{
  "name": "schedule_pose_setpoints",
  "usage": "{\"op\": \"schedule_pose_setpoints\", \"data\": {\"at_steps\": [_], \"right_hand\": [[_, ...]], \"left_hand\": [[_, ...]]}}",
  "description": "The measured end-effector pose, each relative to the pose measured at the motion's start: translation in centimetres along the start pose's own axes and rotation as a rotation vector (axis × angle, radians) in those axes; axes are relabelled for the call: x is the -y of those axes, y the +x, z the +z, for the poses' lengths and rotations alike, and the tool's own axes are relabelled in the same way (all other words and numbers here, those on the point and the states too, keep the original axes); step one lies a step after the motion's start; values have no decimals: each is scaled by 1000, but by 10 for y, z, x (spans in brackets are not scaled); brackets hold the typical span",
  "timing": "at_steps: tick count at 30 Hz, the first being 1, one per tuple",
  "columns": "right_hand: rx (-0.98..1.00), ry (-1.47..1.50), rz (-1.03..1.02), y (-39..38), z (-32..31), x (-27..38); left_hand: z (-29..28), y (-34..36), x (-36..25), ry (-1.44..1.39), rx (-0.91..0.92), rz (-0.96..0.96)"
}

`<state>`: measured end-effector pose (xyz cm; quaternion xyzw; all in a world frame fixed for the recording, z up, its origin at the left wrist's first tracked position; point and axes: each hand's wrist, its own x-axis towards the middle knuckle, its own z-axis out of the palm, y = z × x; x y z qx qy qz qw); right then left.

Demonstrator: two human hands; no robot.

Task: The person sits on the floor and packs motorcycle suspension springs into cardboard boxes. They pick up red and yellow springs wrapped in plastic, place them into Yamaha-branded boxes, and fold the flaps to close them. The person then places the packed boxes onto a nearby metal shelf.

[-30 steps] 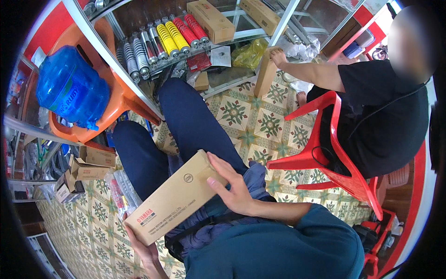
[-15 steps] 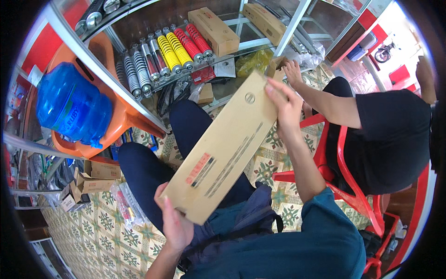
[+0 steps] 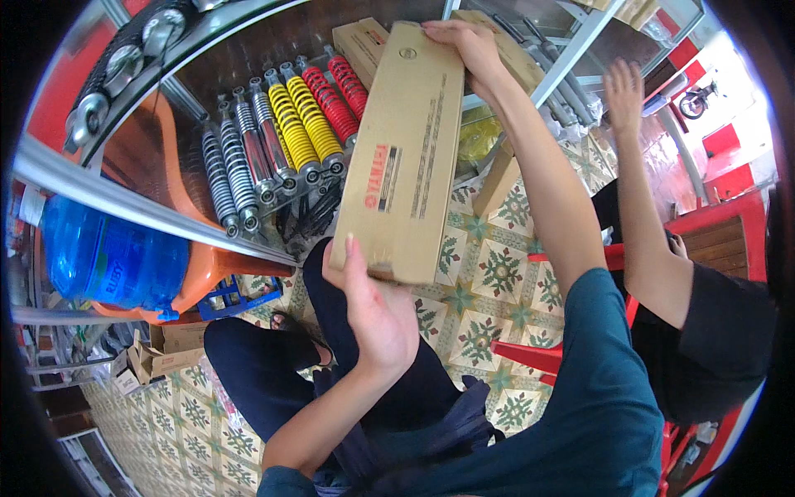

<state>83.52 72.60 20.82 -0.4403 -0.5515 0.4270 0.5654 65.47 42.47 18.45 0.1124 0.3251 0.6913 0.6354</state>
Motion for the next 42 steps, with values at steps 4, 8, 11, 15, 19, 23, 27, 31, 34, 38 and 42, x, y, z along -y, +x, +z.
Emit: {"op": "schedule_pose_setpoints", "data": {"at_steps": [4, 8, 11, 15, 19, 23, 27, 31, 34, 38, 42], "right_hand": [[54, -43, -16, 83, 4, -46], [65, -25, 59, 120, 3, -83], [119, 21, 79, 136, -3, -110], [112, 156, 15, 128, -3, -110], [42, 217, 176, 118, 0, -110], [89, 170, 266, 82, 2, -101], [137, -37, 82, 28, -20, -102], [275, 16, 172, -8, -34, -74], [283, 85, 178, -46, -47, -49], [187, 71, 1, -102, -56, -54], [79, -146, -128, -113, -41, -87]], "left_hand": [[16, 54, 19, -23, 78, 47], [26, 84, 36, 12, 112, 63], [12, 95, 50, 230, 218, 126], [-3, 109, 74, 440, 274, 289], [-9, 126, 83, 533, 276, 272], [-4, 132, 82, 539, 252, 225], [6, 141, 97, 636, 281, 263], [24, 141, 110, 780, 214, 330], [34, 147, 114, 938, 123, 392], [45, 168, 111, 1087, 161, 482], [35, 204, 112, 1292, 218, 718]]}}
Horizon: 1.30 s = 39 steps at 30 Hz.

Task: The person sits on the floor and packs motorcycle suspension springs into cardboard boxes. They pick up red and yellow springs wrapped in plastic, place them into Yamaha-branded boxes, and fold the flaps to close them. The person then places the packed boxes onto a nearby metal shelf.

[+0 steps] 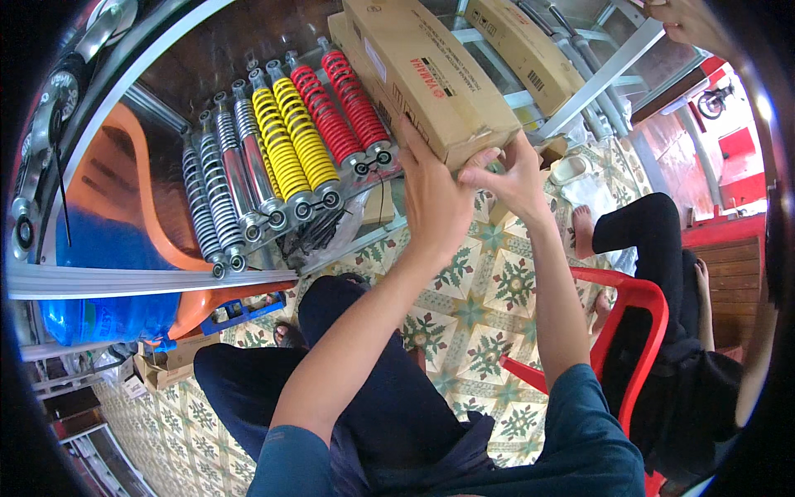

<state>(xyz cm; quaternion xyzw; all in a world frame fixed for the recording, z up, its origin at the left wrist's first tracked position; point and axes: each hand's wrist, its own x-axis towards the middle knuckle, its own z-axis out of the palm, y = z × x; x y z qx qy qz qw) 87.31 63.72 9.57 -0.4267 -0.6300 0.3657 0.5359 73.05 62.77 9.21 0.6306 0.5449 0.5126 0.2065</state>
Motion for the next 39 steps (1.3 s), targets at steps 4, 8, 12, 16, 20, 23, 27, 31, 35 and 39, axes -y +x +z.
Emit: {"op": "schedule_pose_setpoints", "data": {"at_steps": [4, 8, 12, 16, 20, 23, 27, 31, 35, 39], "right_hand": [[36, 11, 224, 28, -16, -39], [13, -32, 146, 48, -12, -48], [53, 39, 121, 71, -10, -61], [38, 35, 152, 86, -2, -64], [35, 33, 177, 89, 1, -68], [-1, -19, 216, 86, 3, -67], [-201, -95, 170, 57, 5, -81], [-256, 53, 8, -25, 17, -62], [-297, 158, 333, -147, 50, -34], [-145, 38, 666, -244, 99, -9]], "left_hand": [[-18, 18, 15, 210, 223, 26], [-35, 40, 6, 306, 307, -9], [-42, 54, -2, 426, 365, -80], [-44, 64, 10, 404, 379, -22], [-43, 68, 16, 382, 361, -10], [-53, 56, 16, 366, 365, 35], [-118, -3, -8, 221, 442, 75], [-260, -95, -22, 172, 347, 219], [-425, -176, 1, 483, 134, 92], [-580, -294, 40, 588, -406, -502]]}}
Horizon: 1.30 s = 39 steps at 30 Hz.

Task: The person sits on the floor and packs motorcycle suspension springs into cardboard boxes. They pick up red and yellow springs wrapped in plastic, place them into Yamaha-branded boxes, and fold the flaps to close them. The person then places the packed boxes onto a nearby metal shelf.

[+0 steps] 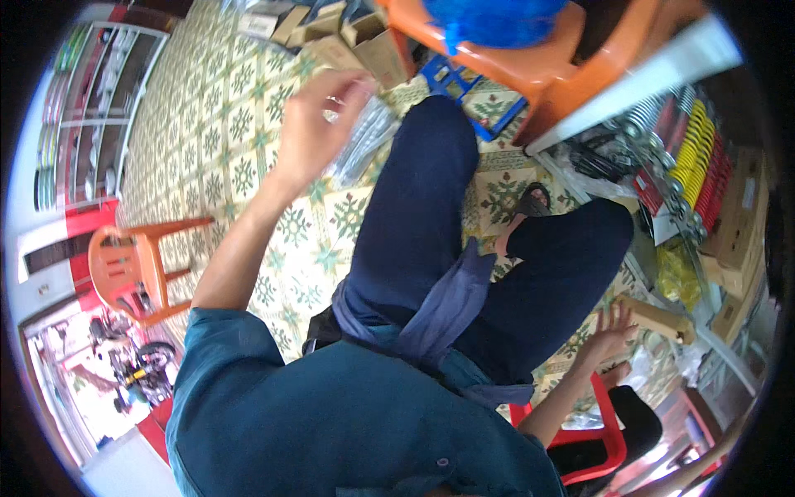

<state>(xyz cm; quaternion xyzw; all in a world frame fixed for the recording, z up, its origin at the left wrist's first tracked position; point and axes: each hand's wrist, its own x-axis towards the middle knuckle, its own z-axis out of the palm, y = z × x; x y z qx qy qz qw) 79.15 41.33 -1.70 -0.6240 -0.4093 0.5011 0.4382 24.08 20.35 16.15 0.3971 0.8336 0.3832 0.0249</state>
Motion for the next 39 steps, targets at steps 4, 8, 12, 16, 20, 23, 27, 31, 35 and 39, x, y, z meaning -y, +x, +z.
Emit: {"op": "schedule_pose_setpoints", "data": {"at_steps": [4, 8, 12, 16, 20, 23, 27, 31, 35, 39], "right_hand": [[98, -348, -58, -20, -4, -12], [97, -473, -109, -39, 48, 48], [65, -411, -178, -35, 92, 90], [230, -591, -394, -36, 130, 112], [265, -777, -531, -49, 164, 114], [244, -817, -566, -56, 162, 111], [209, -782, -527, -66, 163, 108], [170, -745, -520, -67, 157, 107], [139, -793, -543, -62, 145, 107], [164, -701, -605, -61, 149, 116]], "left_hand": [[-25, -61, 176, 92, -51, -519], [23, -147, 315, 164, 144, -654], [61, -118, 301, -18, 82, -551], [69, -8, 267, 69, -51, -144], [81, 96, 262, 300, -95, 7], [103, 153, 279, 461, 41, -10], [120, 164, 306, 612, 227, -61], [116, 163, 316, 578, 320, 33], [105, 145, 302, 425, 243, 156], [40, 110, 238, 253, 135, 225]]}}
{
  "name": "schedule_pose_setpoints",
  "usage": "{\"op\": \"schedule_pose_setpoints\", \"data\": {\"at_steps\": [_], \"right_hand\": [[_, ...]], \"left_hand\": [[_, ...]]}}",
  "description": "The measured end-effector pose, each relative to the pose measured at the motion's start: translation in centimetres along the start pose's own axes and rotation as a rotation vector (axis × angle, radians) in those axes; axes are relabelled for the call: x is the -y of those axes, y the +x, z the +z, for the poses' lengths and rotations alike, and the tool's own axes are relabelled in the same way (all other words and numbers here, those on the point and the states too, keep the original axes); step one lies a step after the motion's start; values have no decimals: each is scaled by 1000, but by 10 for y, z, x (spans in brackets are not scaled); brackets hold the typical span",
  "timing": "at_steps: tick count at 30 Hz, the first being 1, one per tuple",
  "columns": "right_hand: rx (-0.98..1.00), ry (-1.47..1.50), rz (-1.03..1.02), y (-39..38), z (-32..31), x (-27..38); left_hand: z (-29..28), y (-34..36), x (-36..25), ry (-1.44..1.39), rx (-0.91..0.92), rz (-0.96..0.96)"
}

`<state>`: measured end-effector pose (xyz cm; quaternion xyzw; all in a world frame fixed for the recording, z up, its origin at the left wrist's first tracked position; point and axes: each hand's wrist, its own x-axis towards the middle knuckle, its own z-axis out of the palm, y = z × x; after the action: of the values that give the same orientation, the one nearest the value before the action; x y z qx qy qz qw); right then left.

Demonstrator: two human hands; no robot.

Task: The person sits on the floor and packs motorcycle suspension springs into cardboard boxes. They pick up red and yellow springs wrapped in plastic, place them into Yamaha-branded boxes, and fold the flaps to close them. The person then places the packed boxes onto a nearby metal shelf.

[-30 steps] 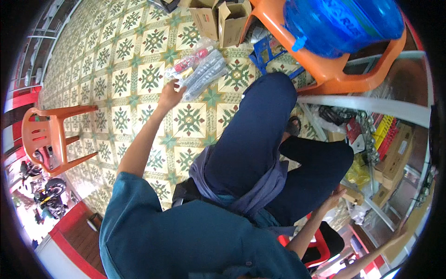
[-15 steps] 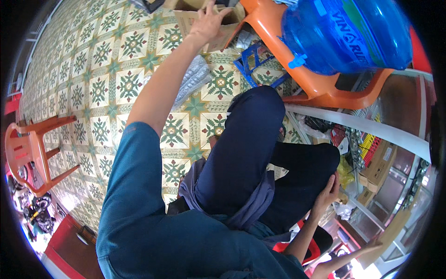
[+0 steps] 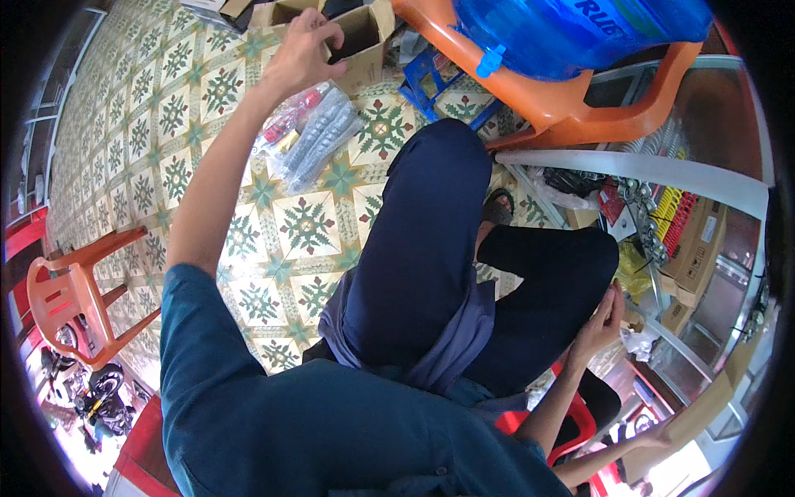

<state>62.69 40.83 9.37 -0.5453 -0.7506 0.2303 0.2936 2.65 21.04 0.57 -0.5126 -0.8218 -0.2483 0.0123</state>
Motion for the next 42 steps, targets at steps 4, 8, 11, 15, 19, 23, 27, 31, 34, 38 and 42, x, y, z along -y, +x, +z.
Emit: {"op": "schedule_pose_setpoints", "data": {"at_steps": [4, 8, 11, 15, 19, 23, 27, 31, 34, 38, 42], "right_hand": [[60, 150, -171, 8, 4, 66], [270, 295, -581, 8, 15, 165], [356, 413, -949, -2, 20, 235], [157, 362, -1275, -21, 25, 291], [71, 227, -1040, -42, 38, 284], [334, 369, -627, -50, 53, 263], [623, 548, -439, -52, 56, 252], [664, 368, -330, -47, 44, 262], [620, 369, -349, -44, 50, 264], [613, 434, -432, -46, 68, 268], [674, 430, -382, -44, 83, 271]], "left_hand": [[-99, -35, -80, -58, -69, 67], [-177, -63, -159, 31, -146, 193], [-207, -94, -214, 44, -156, 249], [-216, -126, -261, 8, -154, 371], [-208, -156, -277, -4, -232, 440], [-196, -174, -279, -121, -232, 388], [-177, -175, -268, -165, -344, 391], [-186, -169, -268, 17, -316, 316], [-181, -177, -251, 71, -229, 296], [-142, -181, -240, -297, -343, 211], [-113, -191, -223, -640, -317, 87]]}}
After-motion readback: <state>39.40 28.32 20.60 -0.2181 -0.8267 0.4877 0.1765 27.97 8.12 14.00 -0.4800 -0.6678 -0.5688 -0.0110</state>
